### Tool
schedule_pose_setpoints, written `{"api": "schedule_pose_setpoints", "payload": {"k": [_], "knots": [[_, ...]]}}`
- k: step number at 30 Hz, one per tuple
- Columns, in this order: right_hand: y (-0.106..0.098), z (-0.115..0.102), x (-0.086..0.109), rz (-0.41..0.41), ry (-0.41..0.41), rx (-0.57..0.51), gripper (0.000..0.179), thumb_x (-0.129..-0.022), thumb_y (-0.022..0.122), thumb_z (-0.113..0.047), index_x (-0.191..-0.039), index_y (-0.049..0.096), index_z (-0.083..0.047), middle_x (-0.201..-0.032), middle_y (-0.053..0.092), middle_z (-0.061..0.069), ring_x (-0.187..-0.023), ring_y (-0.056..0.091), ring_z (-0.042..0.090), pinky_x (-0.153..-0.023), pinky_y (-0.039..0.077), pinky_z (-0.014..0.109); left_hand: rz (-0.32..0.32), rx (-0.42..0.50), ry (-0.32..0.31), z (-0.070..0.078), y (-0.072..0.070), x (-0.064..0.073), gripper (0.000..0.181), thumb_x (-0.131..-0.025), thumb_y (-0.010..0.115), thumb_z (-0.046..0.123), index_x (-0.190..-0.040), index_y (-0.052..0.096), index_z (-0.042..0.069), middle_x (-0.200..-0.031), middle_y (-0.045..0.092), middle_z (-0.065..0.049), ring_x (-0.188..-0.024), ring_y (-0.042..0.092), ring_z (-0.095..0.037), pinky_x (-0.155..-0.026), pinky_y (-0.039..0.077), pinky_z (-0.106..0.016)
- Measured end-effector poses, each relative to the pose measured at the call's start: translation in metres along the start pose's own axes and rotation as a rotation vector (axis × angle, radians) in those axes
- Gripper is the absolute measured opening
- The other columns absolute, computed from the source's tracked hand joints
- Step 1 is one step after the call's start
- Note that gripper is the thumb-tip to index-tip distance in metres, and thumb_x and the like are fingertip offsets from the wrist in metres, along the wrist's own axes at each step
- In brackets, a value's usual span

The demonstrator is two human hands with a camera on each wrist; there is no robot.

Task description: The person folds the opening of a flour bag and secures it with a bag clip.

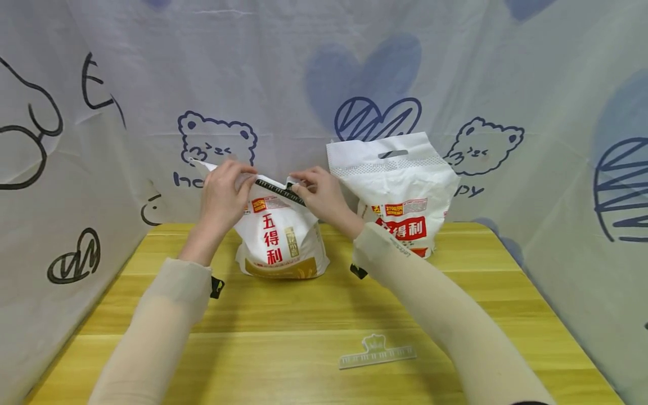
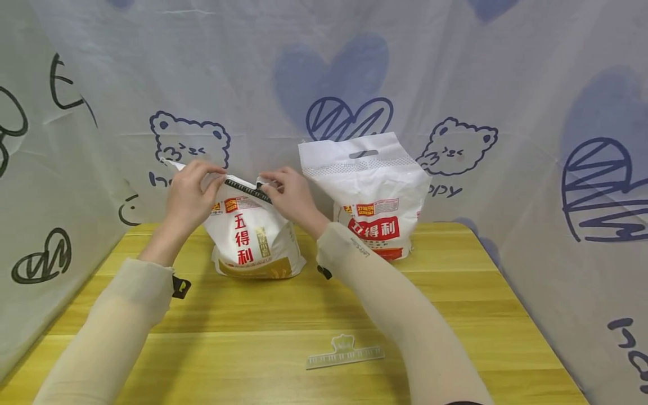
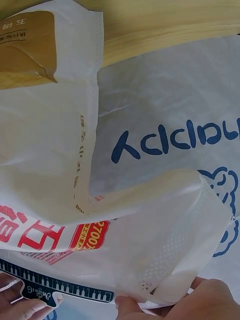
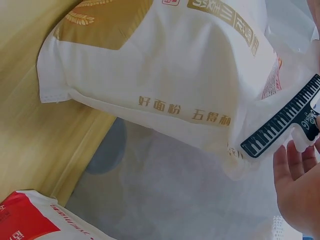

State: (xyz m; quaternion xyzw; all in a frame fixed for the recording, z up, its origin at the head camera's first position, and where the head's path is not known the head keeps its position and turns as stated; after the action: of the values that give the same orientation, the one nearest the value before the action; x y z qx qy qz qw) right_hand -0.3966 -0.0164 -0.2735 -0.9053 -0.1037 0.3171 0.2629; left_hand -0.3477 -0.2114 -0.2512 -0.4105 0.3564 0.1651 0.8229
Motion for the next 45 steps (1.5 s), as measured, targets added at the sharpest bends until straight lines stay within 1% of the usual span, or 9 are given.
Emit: {"api": "schedule_pose_setpoints", "payload": {"k": [4,9,11,21,28,31,36,41,45], "knots": [[-0.003,0.004,0.004,0.005,0.019,-0.037,0.034,-0.101,0.069,-0.012,-0.134,0.069,-0.005,-0.127,0.066,0.013,-0.110,0.067,0.024,-0.095,0.057,0.026,0.011,-0.011,0.030,0.003,0.002,0.002,0.019,-0.098,0.069,0.007,-0.117,0.072,0.003,-0.123,0.069,-0.018,-0.134,0.054,-0.041,-0.120,0.032,-0.056],[-0.010,0.009,0.012,0.014,0.045,-0.099,0.040,-0.102,0.066,-0.015,-0.141,0.064,-0.008,-0.138,0.066,0.010,-0.118,0.066,0.023,-0.100,0.055,0.028,0.037,-0.025,0.087,0.008,0.004,0.006,0.026,-0.098,0.069,0.010,-0.124,0.071,0.003,-0.131,0.068,-0.017,-0.132,0.055,-0.040,-0.124,0.025,-0.057],[-0.012,0.012,0.016,0.020,0.050,-0.122,0.041,-0.103,0.066,-0.015,-0.143,0.063,-0.009,-0.140,0.065,0.009,-0.120,0.066,0.022,-0.101,0.055,0.029,0.042,-0.024,0.098,0.010,0.006,0.009,0.029,-0.099,0.069,0.011,-0.126,0.070,0.003,-0.135,0.066,-0.016,-0.133,0.054,-0.040,-0.126,0.020,-0.058],[-0.030,0.023,0.037,0.043,0.093,-0.207,0.044,-0.104,0.064,-0.020,-0.146,0.059,-0.009,-0.147,0.060,0.006,-0.124,0.063,0.021,-0.107,0.051,0.033,0.115,0.012,0.144,0.025,0.011,0.016,0.035,-0.099,0.070,0.017,-0.132,0.067,0.004,-0.140,0.064,-0.015,-0.133,0.055,-0.036,-0.128,0.013,-0.057],[-0.044,0.028,0.052,0.091,0.056,-0.248,0.044,-0.103,0.066,-0.017,-0.146,0.059,-0.008,-0.152,0.056,0.007,-0.126,0.062,0.024,-0.108,0.052,0.036,0.159,0.026,0.170,0.040,0.017,0.019,0.044,-0.099,0.071,0.019,-0.139,0.063,0.004,-0.149,0.058,-0.013,-0.139,0.050,-0.036,-0.128,0.012,-0.056],[-0.049,0.031,0.061,0.122,0.021,-0.284,0.044,-0.102,0.067,-0.010,-0.145,0.060,-0.004,-0.152,0.056,0.010,-0.125,0.063,0.029,-0.106,0.053,0.039,0.177,0.054,0.189,0.048,0.021,0.021,0.045,-0.099,0.070,0.018,-0.141,0.062,0.002,-0.152,0.055,-0.013,-0.141,0.049,-0.036,-0.128,0.012,-0.055],[-0.058,0.038,0.079,0.179,0.013,-0.288,0.042,-0.102,0.066,-0.007,-0.143,0.062,-0.005,-0.148,0.060,0.008,-0.124,0.064,0.028,-0.105,0.054,0.042,0.209,0.110,0.214,0.060,0.032,0.025,0.047,-0.098,0.071,0.018,-0.141,0.061,0.001,-0.152,0.055,-0.013,-0.140,0.050,-0.037,-0.128,0.015,-0.054],[-0.072,0.043,0.095,0.242,0.026,-0.268,0.041,-0.102,0.066,-0.009,-0.143,0.063,-0.007,-0.145,0.062,0.007,-0.124,0.064,0.025,-0.106,0.053,0.042,0.213,0.133,0.236,0.071,0.045,0.024,0.047,-0.100,0.070,0.020,-0.143,0.060,0.002,-0.153,0.055,-0.013,-0.141,0.050,-0.035,-0.128,0.017,-0.052],[-0.088,0.046,0.105,0.292,0.003,-0.291,0.040,-0.102,0.065,-0.007,-0.142,0.063,-0.006,-0.144,0.062,0.009,-0.122,0.064,0.028,-0.105,0.053,0.038,0.214,0.160,0.251,0.082,0.056,0.022,0.047,-0.101,0.068,0.019,-0.144,0.059,0.002,-0.153,0.055,-0.013,-0.142,0.049,-0.034,-0.128,0.018,-0.052]]}}
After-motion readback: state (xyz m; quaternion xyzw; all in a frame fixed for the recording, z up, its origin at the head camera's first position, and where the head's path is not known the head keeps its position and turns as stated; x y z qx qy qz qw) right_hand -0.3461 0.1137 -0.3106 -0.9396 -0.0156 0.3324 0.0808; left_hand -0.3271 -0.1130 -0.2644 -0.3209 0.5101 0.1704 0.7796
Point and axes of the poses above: each hand's wrist, its own x-axis away from the middle knuckle, its own y-axis out of the palm, z = x × y, the point moved 7 cm from there along -x, towards the middle knuckle
